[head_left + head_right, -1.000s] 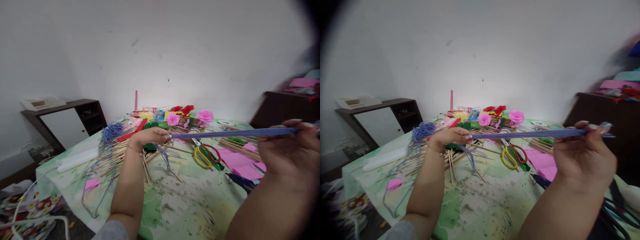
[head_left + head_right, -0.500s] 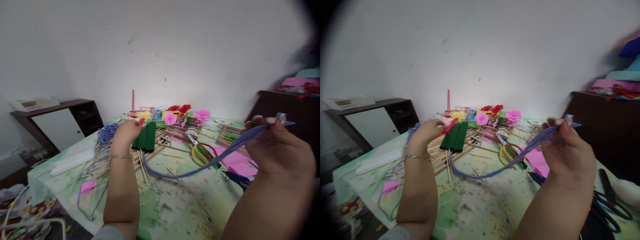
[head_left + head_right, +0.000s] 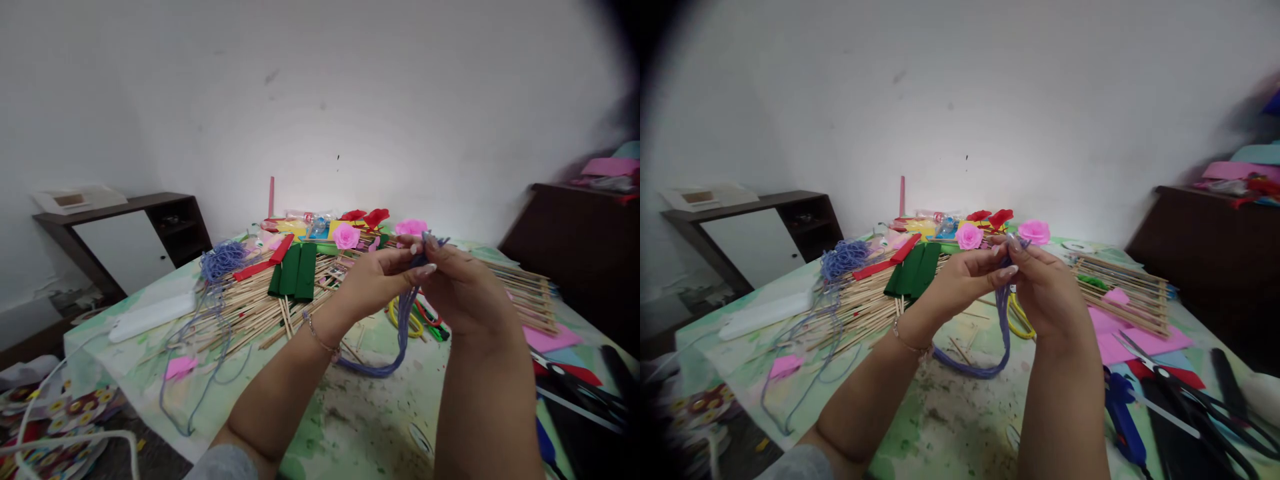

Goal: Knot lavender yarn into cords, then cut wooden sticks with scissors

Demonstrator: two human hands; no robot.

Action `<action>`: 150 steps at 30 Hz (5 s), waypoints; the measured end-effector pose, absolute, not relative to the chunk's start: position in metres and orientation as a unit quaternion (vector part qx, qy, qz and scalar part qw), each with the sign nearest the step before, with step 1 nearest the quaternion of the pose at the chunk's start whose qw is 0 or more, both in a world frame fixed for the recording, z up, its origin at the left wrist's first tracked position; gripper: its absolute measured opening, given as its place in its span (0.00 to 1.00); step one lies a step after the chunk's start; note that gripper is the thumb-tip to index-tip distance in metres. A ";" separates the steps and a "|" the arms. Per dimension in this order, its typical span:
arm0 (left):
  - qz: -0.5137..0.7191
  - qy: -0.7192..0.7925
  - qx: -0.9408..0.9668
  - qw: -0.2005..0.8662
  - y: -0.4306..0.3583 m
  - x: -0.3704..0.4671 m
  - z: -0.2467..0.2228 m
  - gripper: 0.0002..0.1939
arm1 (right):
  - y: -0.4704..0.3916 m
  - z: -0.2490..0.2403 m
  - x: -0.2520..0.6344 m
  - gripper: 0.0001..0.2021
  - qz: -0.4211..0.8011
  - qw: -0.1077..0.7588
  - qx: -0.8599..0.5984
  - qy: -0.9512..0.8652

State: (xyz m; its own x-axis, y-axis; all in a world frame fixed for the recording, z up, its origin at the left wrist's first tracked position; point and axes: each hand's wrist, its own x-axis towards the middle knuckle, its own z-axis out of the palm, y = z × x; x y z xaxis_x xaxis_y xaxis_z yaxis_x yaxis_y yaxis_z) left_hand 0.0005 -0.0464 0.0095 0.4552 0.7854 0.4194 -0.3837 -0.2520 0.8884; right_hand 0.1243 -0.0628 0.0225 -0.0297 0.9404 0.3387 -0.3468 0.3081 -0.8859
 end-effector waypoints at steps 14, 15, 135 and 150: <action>0.444 0.166 0.654 0.590 -0.045 -0.016 0.018 0.15 | -0.067 0.026 0.125 0.14 0.537 0.596 -0.258 -0.539; 0.441 0.166 0.658 0.587 -0.045 -0.017 0.019 0.14 | -0.068 0.026 0.127 0.14 0.536 0.589 -0.259 -0.547; 0.424 0.366 0.676 0.479 -0.022 -0.047 0.022 0.15 | -0.018 -0.013 0.047 0.08 0.552 0.760 -0.214 -0.270; 0.394 0.301 0.543 0.678 -0.009 -0.045 0.018 0.14 | -0.020 -0.021 0.037 0.11 0.412 0.825 -0.272 -0.275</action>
